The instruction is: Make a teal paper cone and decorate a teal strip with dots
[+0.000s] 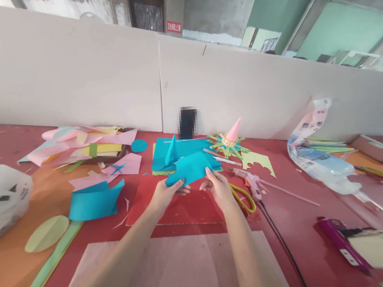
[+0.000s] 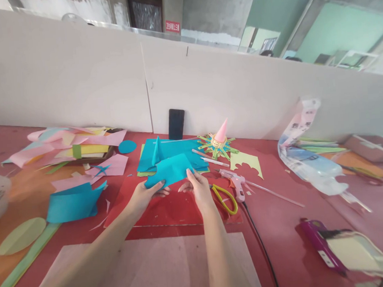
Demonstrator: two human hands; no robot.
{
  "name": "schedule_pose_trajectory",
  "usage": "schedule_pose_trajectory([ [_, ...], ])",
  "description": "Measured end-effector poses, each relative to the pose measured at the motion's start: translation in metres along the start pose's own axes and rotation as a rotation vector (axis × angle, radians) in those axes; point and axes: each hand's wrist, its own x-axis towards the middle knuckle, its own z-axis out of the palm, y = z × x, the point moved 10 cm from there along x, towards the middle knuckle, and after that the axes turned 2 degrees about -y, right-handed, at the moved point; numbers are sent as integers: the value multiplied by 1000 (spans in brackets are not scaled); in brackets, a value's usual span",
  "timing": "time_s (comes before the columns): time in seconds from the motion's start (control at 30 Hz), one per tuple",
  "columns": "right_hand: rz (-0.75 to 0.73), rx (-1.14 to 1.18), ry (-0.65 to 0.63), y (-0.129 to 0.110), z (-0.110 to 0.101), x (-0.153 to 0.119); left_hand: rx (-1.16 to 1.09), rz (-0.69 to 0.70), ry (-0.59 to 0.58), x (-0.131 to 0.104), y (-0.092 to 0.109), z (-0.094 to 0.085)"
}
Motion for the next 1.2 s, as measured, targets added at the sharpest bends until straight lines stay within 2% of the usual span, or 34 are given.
schedule_pose_trajectory([
  [0.1, -3, 13, 20, 0, -2, 1, -2, 4, -6, 0, 0, 1],
  [0.3, -34, 55, -19, -4, 3, -2, -10, 13, -18, 1, -3, 0],
  [0.53, -58, -18, 49, -7, -3, 0, 17, 7, -15, 0, -1, 2],
  [0.7, -70, 15, 51, -8, -4, 0, 33, 27, -10, 0, 2, 2],
  [0.83, -30, -14, 55, -2, 1, -1, 60, 38, 6, -1, 2, 1],
  [1.0, -5, -153, -22, 8, 18, 0, 75, 45, 3, 0, 1, 4],
  [1.2, -31, -138, -3, 7, 16, -1, 73, 32, 3, 1, -2, 3],
])
